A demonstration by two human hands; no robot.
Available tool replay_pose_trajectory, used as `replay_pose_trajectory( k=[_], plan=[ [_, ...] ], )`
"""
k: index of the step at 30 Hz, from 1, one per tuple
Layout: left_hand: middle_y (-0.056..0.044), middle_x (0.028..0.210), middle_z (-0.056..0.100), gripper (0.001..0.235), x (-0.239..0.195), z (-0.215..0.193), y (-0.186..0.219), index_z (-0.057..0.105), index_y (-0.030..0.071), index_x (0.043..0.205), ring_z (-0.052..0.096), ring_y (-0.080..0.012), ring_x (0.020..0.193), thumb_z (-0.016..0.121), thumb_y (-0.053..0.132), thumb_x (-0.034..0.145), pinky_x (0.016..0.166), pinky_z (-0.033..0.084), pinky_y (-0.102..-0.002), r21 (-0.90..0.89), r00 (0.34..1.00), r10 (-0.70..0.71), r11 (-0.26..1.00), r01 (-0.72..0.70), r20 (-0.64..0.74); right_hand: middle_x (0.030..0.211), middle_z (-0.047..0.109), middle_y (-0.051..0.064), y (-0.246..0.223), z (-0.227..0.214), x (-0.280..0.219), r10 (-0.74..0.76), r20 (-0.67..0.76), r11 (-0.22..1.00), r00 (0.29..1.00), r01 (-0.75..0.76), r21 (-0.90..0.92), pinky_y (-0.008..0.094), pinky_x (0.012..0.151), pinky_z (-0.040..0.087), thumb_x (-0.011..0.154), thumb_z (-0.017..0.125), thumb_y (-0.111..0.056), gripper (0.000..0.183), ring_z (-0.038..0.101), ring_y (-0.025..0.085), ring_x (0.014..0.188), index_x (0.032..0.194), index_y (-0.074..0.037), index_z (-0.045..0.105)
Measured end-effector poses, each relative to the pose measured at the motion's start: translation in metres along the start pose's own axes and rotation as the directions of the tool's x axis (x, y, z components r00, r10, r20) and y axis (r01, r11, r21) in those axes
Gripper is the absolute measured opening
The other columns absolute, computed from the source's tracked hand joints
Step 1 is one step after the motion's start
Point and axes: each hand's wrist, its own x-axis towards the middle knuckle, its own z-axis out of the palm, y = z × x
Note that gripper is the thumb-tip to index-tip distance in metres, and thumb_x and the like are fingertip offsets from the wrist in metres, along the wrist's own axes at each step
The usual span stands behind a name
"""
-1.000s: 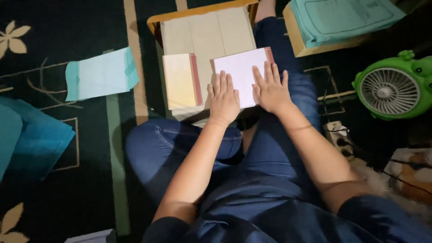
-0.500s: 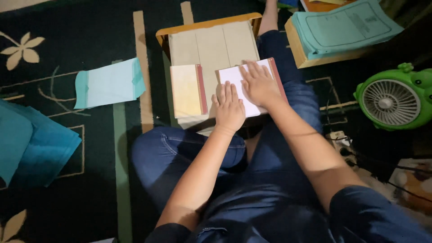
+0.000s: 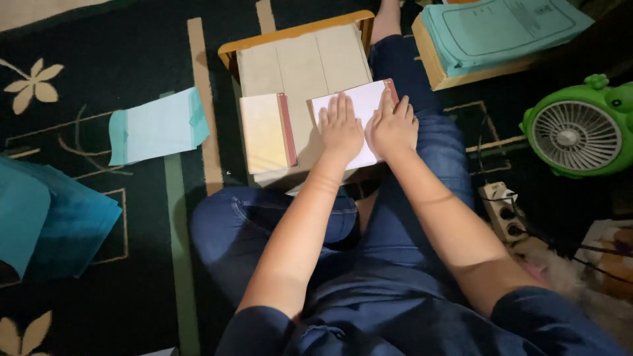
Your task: The person sits on the floor and folds a stack of small, blank books in half by hand. They repeatedly open the books, align the pages, and press down on the center crease to create a sharp fold.
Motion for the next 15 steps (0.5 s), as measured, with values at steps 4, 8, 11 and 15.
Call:
replay_pose_trajectory(
  k=[4,8,11,15],
  plan=[
    [-0.014,0.173,0.000,0.061,0.011,-0.016,-0.004,0.012,0.006,0.165,-0.006,-0.0309,0.160,0.018,0.035,0.111,0.128,-0.007,-0.051,-0.005,0.999,-0.012,1.000,0.012,-0.035,0.161,0.028,0.027,0.003,0.006,0.006,0.001,-0.012,1.000,1.000,-0.001,-0.030,0.053,0.116,0.035,0.112,0.023,-0.040,0.058,0.031,0.042,0.150,0.166,-0.019,0.016],
    [-0.014,0.174,0.001,0.061,-0.008,-0.015,-0.006,0.014,0.009,0.166,-0.004,-0.0325,0.160,0.019,0.035,0.111,0.127,-0.006,-0.054,0.019,0.998,0.023,1.000,-0.022,-0.058,0.161,0.028,0.028,0.003,0.005,0.003,-0.010,-0.017,0.999,1.000,0.009,-0.034,0.054,0.116,0.036,0.112,0.023,-0.040,0.059,0.031,0.043,0.150,0.166,-0.018,0.015],
    [-0.014,0.173,0.010,0.059,-0.029,0.002,-0.013,0.022,0.012,0.165,0.006,-0.0334,0.160,0.026,0.034,0.110,0.128,0.001,-0.055,0.006,0.987,0.122,0.992,-0.122,-0.105,0.161,0.029,0.028,0.003,0.004,0.003,-0.022,-0.020,0.999,1.000,0.021,-0.040,0.056,0.115,0.036,0.112,0.023,-0.040,0.059,0.032,0.044,0.150,0.167,-0.019,0.015],
    [-0.015,0.166,0.034,0.057,-0.062,0.028,-0.038,0.043,0.010,0.157,0.028,-0.0337,0.156,0.047,0.028,0.104,0.126,0.016,-0.055,-0.072,0.943,0.241,0.962,-0.263,-0.231,0.161,0.030,0.028,0.005,0.006,0.001,-0.054,-0.070,0.998,0.996,0.052,-0.034,0.057,0.116,0.034,0.112,0.030,-0.038,0.059,0.033,0.043,0.149,0.166,-0.017,0.022]
  ],
)
